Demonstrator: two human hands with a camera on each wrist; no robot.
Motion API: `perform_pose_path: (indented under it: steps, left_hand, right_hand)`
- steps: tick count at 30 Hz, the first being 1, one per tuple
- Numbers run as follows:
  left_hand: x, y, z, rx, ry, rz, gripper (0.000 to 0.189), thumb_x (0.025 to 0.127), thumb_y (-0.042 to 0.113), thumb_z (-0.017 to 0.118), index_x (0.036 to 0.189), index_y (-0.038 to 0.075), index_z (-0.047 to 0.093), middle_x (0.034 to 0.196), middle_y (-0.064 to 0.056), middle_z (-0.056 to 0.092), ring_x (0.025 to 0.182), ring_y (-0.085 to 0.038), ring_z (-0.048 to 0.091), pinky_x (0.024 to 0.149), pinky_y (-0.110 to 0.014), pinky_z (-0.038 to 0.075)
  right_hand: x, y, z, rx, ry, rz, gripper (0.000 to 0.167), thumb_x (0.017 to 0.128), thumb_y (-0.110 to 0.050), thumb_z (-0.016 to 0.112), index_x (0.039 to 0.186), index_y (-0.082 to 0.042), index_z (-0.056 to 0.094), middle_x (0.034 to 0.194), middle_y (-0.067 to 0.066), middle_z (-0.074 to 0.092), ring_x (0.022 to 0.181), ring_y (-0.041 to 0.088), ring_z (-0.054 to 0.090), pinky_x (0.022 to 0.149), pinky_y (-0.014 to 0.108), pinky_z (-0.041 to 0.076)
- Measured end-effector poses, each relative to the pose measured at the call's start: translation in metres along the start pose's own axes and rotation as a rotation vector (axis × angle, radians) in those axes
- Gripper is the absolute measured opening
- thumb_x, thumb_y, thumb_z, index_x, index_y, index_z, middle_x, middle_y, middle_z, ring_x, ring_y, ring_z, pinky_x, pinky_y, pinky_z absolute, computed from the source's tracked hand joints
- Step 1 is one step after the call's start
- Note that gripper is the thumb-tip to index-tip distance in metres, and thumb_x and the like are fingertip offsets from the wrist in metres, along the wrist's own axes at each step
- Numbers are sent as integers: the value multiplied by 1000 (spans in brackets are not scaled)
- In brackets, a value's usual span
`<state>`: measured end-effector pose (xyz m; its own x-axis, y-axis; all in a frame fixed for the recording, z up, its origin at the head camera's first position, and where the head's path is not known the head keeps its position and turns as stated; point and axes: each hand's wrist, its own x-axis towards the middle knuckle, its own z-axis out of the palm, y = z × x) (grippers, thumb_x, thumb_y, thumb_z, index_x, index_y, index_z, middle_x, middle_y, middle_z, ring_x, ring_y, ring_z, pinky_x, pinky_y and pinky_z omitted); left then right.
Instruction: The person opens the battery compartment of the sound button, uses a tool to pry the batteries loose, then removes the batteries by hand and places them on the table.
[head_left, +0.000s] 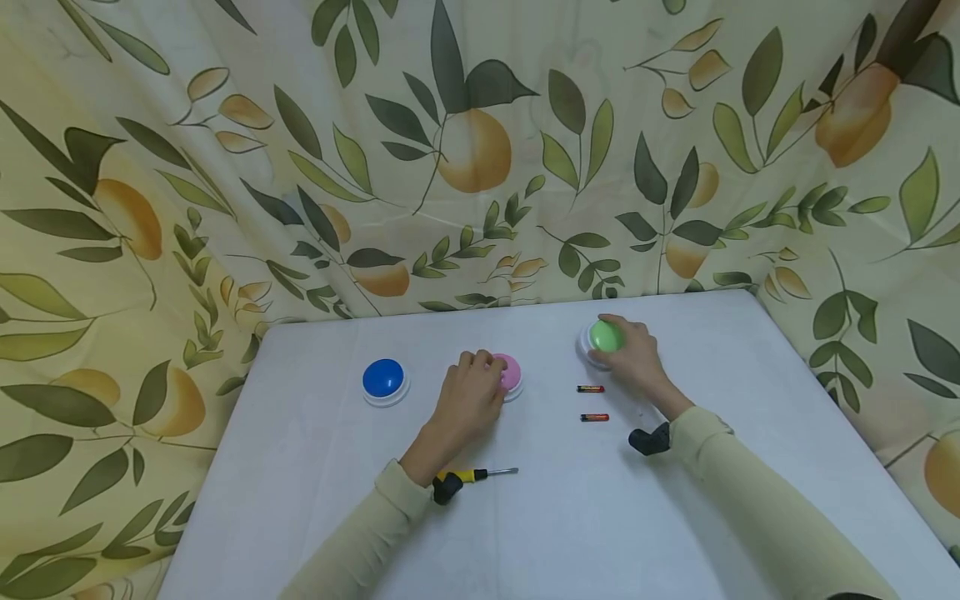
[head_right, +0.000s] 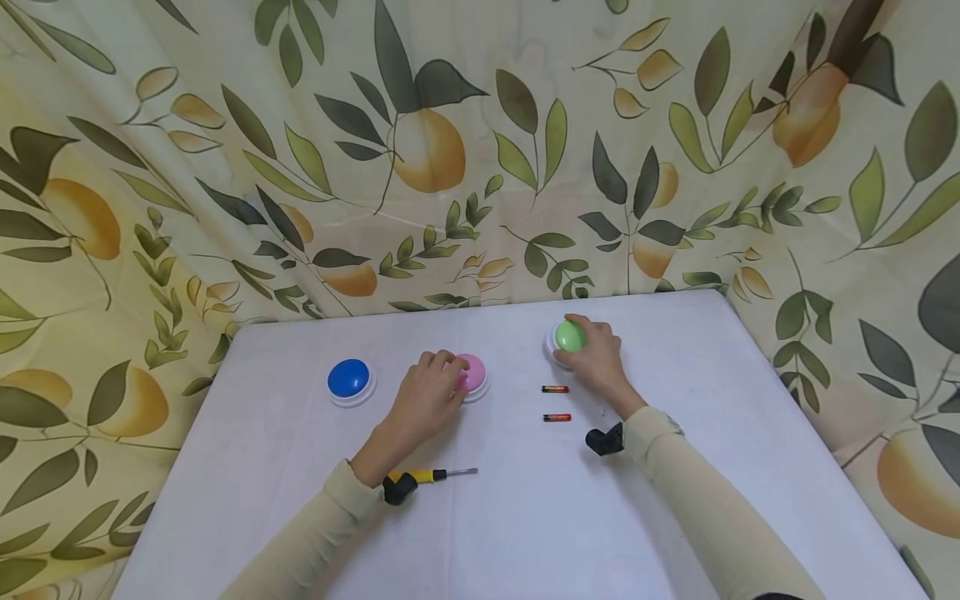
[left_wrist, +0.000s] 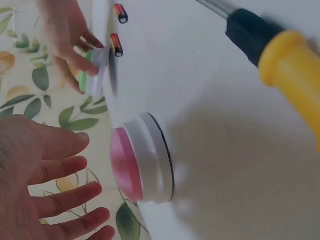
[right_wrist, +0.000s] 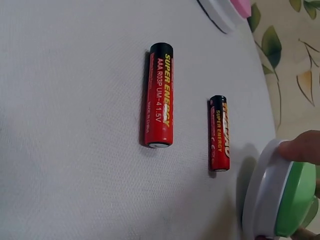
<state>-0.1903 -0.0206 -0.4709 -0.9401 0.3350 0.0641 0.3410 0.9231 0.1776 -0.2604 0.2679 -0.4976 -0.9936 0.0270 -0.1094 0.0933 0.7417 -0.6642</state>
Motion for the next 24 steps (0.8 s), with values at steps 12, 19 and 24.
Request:
perform_pose_path:
  steps: [12, 19, 24]
  left_hand:
    - [5, -10, -1, 28, -13, -2, 45, 100, 32, 70, 141, 16, 61, 136, -8, 63, 126, -28, 56, 102, -44, 55]
    - [5, -17, -2, 43, -27, 11, 49, 99, 34, 70, 143, 16, 60, 137, -9, 63, 127, -29, 56, 103, -45, 55]
    - [5, -24, -4, 40, -37, 12, 51, 99, 34, 70, 145, 15, 59, 138, -10, 63, 127, -30, 56, 103, -47, 55]
  right_hand:
    - [3, -4, 6, -115, -14, -62, 72, 92, -26, 73, 155, -9, 43, 151, 38, 36, 133, 57, 36, 103, 70, 43]
    - [2, -7, 6, -166, -21, -81, 73, 91, -26, 74, 154, -8, 44, 151, 39, 36, 131, 57, 37, 101, 69, 44]
    - [2, -8, 6, -204, -32, -95, 73, 91, -26, 73, 155, -7, 43, 151, 39, 36, 130, 58, 38, 101, 70, 45]
